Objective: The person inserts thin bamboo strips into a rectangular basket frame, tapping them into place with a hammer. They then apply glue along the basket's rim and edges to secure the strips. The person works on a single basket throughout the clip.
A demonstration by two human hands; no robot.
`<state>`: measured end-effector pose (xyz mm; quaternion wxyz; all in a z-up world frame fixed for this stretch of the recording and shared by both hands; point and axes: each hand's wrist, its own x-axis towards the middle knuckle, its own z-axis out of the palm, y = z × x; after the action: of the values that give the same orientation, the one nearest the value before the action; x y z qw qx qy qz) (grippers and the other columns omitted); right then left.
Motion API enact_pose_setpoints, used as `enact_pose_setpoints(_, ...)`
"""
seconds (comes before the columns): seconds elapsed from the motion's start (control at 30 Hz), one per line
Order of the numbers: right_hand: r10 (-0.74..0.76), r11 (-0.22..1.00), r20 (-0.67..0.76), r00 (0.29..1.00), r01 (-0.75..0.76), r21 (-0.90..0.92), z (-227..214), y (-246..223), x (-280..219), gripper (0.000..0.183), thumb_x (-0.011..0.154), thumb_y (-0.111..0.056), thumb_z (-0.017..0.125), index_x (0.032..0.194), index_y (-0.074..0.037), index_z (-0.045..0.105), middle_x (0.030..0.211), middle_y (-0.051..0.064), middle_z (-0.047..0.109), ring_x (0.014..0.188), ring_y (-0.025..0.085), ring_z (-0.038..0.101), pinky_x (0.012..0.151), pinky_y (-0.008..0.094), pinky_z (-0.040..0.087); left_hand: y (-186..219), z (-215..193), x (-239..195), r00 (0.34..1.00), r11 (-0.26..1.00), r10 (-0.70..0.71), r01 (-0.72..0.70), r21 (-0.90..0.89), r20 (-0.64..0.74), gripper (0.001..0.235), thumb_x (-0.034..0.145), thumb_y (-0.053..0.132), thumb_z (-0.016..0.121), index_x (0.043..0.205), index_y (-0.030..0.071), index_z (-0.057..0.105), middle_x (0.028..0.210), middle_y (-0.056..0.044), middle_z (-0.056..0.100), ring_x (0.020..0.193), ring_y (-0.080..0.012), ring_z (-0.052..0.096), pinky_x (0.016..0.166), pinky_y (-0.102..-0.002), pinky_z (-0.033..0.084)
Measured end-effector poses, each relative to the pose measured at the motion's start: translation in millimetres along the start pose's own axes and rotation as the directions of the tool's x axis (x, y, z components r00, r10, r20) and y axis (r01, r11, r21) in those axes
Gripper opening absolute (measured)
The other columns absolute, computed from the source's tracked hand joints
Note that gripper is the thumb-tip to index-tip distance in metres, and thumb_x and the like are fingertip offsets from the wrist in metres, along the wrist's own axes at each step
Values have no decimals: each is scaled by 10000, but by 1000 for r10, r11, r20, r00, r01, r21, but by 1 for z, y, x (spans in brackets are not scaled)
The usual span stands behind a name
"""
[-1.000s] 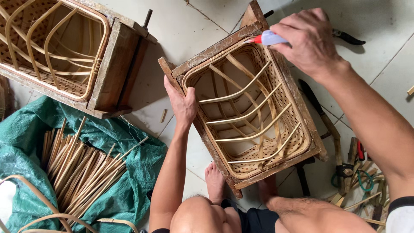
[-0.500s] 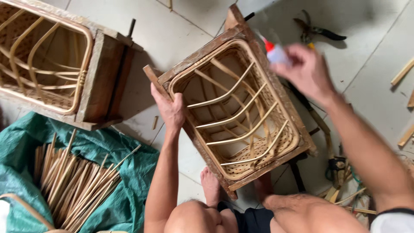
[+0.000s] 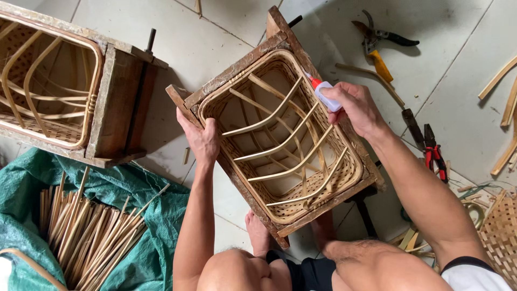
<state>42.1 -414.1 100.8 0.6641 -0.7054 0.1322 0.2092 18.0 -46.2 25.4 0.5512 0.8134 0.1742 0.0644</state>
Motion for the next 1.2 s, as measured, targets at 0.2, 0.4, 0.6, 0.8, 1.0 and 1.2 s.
enact_pose_setpoints(0.2,12,1000,11,1000,-12,-3,-4,7,7,439,927,-469,692,907,-32,658,711,53,646,527,85,643,473,229,574,-3,0,2,997,996,-79,80,-31,18,852,893,63,582,1606,-21,121,1319,-212,527,949,-223,606,800,-345,570)
enact_pose_setpoints(0.4,2,998,-9,1000,-2,-55,-6,10,-10,443,900,-476,693,906,-35,654,711,68,645,510,109,642,430,239,546,-10,0,0,999,998,-29,30,-52,15,830,913,52,587,1607,-25,138,1332,-213,541,1005,-222,614,865,-342,563)
enact_pose_setpoints(0.6,8,993,-84,996,-18,-115,-11,16,-53,374,906,-423,689,882,-52,652,696,73,667,537,102,646,477,225,564,-13,0,-1,997,989,72,-69,-128,21,808,960,3,603,1606,-29,120,1382,-212,546,1077,-213,603,922,-332,535)
enact_pose_setpoints(0.8,51,993,-113,992,-63,-103,-9,22,-55,348,898,-384,717,831,-52,639,672,67,647,524,100,622,461,231,528,-4,0,0,997,985,-68,74,-159,45,835,920,32,569,1617,-7,110,1319,-208,550,934,-189,602,771,-300,556)
enact_pose_setpoints(1.0,56,990,-144,988,-73,-121,-8,23,-52,350,881,-388,723,817,-56,633,660,76,644,491,102,615,418,232,517,-5,-1,2,999,999,-30,31,-44,33,848,912,36,579,1608,-20,97,1375,-224,489,958,-208,615,791,-318,583)
enact_pose_setpoints(1.2,44,993,-134,990,-59,-107,-13,21,-87,336,922,-360,699,835,-41,640,721,66,653,565,93,635,483,235,535,-7,-1,0,999,994,-1,5,-111,43,842,932,35,578,1628,-29,107,1356,-231,542,1006,-208,617,868,-328,561)
